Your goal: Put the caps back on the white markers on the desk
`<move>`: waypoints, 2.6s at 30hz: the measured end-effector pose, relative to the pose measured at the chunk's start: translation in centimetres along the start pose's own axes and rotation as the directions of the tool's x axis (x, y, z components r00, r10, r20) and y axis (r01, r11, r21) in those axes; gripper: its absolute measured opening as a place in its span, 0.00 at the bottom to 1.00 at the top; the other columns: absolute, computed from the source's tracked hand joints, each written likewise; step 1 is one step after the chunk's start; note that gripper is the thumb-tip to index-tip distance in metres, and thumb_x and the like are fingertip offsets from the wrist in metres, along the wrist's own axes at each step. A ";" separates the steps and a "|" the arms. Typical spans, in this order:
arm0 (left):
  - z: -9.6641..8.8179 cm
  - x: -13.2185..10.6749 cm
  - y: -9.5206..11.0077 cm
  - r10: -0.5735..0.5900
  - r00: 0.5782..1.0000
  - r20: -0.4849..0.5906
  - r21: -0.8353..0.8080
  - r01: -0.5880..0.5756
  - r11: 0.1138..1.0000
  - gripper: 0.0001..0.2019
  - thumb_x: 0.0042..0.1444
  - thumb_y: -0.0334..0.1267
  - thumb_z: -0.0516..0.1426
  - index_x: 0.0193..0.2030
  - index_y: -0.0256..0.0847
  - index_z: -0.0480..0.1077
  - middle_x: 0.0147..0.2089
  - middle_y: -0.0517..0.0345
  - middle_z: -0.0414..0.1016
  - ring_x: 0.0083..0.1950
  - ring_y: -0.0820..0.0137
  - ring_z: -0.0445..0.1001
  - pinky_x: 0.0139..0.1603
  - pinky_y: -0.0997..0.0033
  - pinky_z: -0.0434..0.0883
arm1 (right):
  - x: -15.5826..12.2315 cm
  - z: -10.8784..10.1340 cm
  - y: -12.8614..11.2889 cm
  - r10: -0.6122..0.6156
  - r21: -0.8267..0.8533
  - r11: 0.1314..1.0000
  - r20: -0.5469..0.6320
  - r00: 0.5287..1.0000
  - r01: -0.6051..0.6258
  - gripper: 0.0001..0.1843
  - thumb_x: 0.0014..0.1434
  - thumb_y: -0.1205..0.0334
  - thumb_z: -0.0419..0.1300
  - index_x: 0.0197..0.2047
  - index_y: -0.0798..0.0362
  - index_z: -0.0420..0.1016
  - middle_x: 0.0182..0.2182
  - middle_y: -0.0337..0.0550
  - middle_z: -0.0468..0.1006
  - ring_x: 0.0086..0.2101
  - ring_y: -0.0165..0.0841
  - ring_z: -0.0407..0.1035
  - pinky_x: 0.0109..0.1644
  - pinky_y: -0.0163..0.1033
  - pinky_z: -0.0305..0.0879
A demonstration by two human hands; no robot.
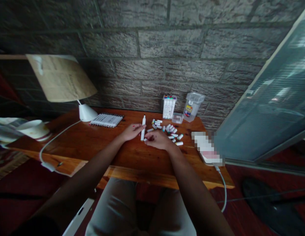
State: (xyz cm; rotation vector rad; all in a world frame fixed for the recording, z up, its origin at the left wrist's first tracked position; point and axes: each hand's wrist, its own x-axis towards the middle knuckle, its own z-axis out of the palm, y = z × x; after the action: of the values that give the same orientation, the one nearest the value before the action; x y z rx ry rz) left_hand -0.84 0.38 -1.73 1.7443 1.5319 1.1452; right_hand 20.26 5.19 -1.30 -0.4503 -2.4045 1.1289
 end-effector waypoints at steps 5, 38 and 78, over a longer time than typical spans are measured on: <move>0.0 0.0 0.0 -0.003 1.000 0.002 -0.033 0.003 0.999 0.29 0.57 0.69 0.56 0.26 0.42 0.69 0.24 0.60 0.70 0.29 0.67 0.69 0.34 0.67 0.67 | 0.1 0.1 0.3 0.014 -0.001 1.000 -0.039 0.999 -0.014 0.06 0.56 0.64 0.64 0.37 0.52 0.83 0.29 0.39 0.81 0.29 0.31 0.72 0.34 0.36 0.66; -0.3 0.4 0.0 0.022 0.975 -0.220 -0.190 -0.065 0.980 0.23 0.61 0.65 0.55 0.36 0.45 0.61 0.28 0.61 0.74 0.27 0.70 0.75 0.31 0.69 0.71 | 0.4 -0.1 0.2 0.019 -0.101 0.993 -0.388 0.921 -0.063 0.08 0.56 0.61 0.62 0.41 0.51 0.77 0.32 0.41 0.83 0.30 0.33 0.75 0.39 0.39 0.69; -0.3 0.2 -1.1 0.198 0.972 -0.128 0.133 -0.181 0.974 0.17 0.61 0.50 0.57 0.47 0.39 0.77 0.40 0.56 0.81 0.38 0.66 0.76 0.42 0.69 0.71 | 0.5 -1.2 0.8 0.173 -0.203 0.905 -0.627 0.759 -0.374 0.08 0.59 0.65 0.64 0.41 0.51 0.85 0.41 0.46 0.85 0.40 0.39 0.78 0.49 0.43 0.72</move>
State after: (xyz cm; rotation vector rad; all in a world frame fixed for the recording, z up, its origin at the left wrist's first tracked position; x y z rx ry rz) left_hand -1.69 0.72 -2.45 1.9623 1.5714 1.3192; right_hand 20.54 6.68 -1.16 -1.1259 -1.9708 0.5586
